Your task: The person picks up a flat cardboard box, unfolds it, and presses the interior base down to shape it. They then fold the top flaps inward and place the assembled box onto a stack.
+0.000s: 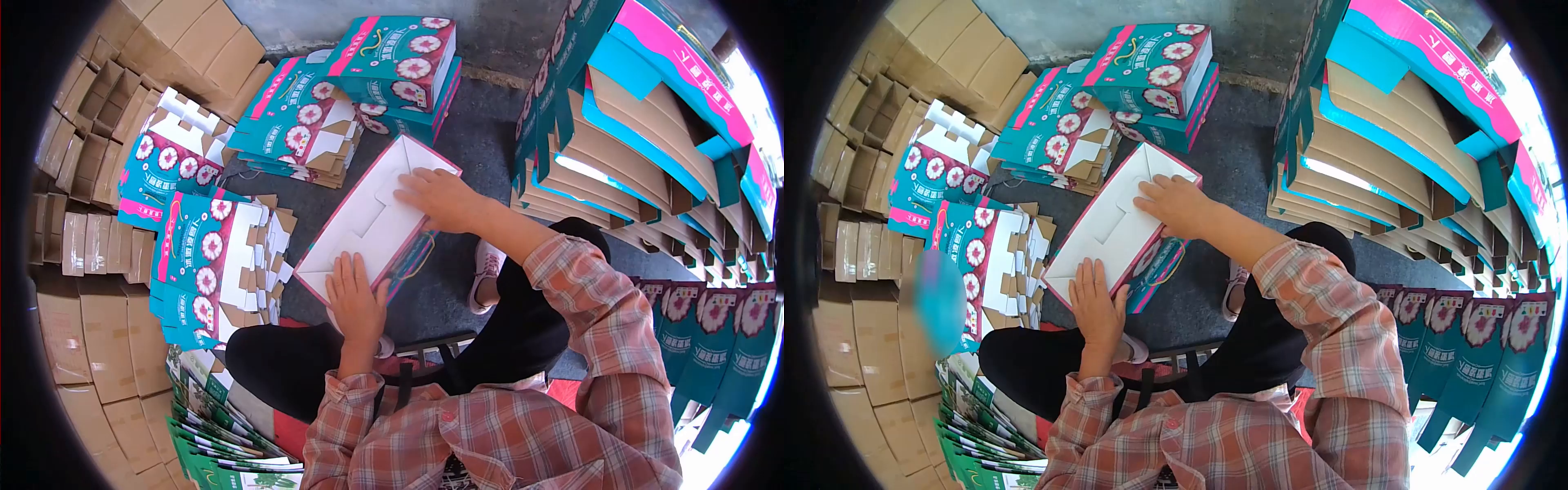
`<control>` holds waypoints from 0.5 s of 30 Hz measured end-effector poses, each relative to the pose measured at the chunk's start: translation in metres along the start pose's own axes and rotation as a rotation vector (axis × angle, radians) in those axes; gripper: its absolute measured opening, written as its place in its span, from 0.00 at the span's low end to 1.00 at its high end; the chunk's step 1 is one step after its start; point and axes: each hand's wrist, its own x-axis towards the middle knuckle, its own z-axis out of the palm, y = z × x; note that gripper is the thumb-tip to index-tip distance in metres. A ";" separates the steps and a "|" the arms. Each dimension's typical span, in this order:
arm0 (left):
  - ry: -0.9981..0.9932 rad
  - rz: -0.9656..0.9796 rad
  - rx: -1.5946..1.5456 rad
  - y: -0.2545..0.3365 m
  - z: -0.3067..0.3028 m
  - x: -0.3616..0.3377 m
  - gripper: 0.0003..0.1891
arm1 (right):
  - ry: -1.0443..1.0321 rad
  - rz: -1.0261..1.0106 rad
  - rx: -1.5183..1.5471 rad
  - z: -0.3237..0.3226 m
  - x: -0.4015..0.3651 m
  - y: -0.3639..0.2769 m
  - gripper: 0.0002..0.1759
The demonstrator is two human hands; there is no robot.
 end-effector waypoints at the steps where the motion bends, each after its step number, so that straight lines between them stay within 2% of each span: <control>1: 0.000 0.001 -0.005 0.000 0.003 0.000 0.33 | -0.009 0.011 0.001 0.002 0.002 0.001 0.43; 8: -0.067 0.034 -0.035 -0.005 0.006 0.001 0.29 | -0.141 0.003 -0.030 0.011 0.011 0.002 0.27; 12: -0.096 0.047 -0.074 -0.007 0.007 0.002 0.26 | -0.204 0.014 -0.020 0.009 0.014 0.002 0.25; 15: -0.130 0.025 -0.043 -0.005 0.006 0.002 0.27 | -0.322 0.035 0.004 0.006 0.017 0.001 0.23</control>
